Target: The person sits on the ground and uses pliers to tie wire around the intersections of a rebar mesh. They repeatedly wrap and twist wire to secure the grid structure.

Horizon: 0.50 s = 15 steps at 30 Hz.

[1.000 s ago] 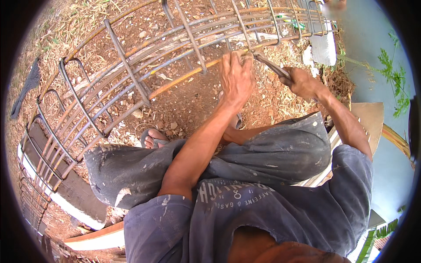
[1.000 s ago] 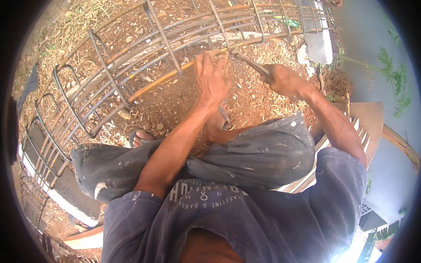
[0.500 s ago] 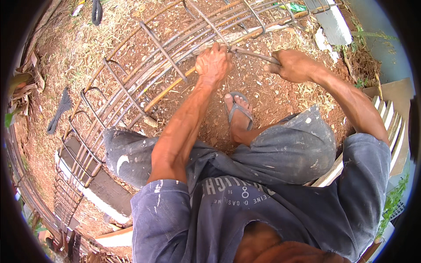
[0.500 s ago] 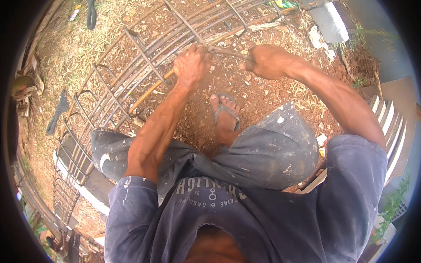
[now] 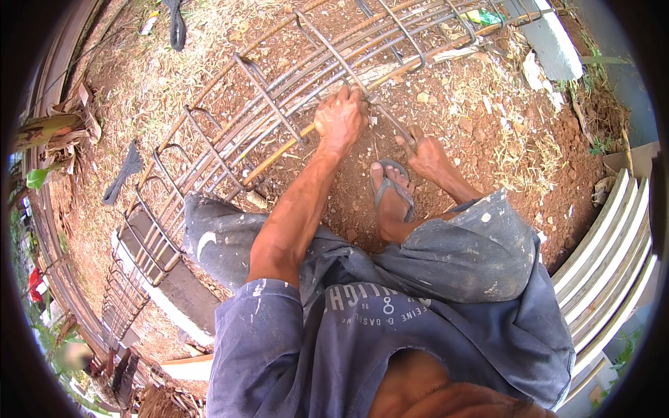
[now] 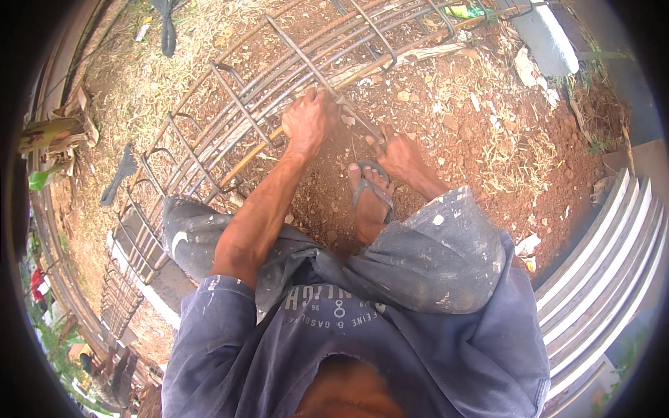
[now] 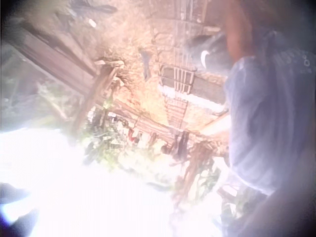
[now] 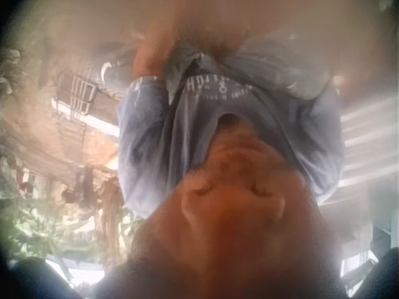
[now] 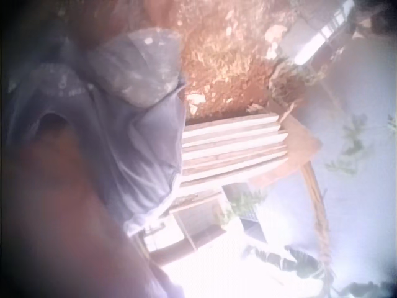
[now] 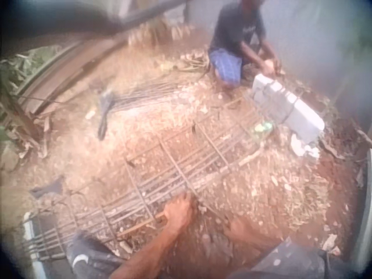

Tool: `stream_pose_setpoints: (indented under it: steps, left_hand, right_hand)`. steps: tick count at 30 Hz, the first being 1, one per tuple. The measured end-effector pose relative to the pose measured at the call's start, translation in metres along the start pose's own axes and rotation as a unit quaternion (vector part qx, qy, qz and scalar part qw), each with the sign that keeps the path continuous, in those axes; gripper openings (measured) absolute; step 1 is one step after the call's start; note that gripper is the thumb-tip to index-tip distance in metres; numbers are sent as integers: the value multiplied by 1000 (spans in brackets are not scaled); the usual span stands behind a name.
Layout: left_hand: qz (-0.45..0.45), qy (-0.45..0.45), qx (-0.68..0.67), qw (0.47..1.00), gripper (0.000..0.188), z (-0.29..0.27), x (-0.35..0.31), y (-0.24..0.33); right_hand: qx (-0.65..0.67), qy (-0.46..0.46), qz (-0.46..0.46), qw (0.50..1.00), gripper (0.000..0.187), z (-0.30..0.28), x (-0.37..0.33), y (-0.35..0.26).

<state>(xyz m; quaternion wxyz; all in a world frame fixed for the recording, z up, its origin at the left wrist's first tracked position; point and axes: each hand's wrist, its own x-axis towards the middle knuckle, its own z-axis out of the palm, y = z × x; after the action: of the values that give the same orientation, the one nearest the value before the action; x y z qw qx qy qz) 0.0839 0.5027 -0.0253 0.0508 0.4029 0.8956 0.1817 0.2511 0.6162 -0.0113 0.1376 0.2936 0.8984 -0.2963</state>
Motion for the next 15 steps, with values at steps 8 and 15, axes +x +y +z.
stream_pose_setpoints:
  steps: [8,15]
  left_hand:
    - [-34,22,-10,999,27,-7,4,15]
    - [340,77,-34,937,16,13,-5,41]
  right_hand:
    - [52,-33,14,998,63,-12,4,15]
    - [445,-345,94,821,65,-67,-14,13]
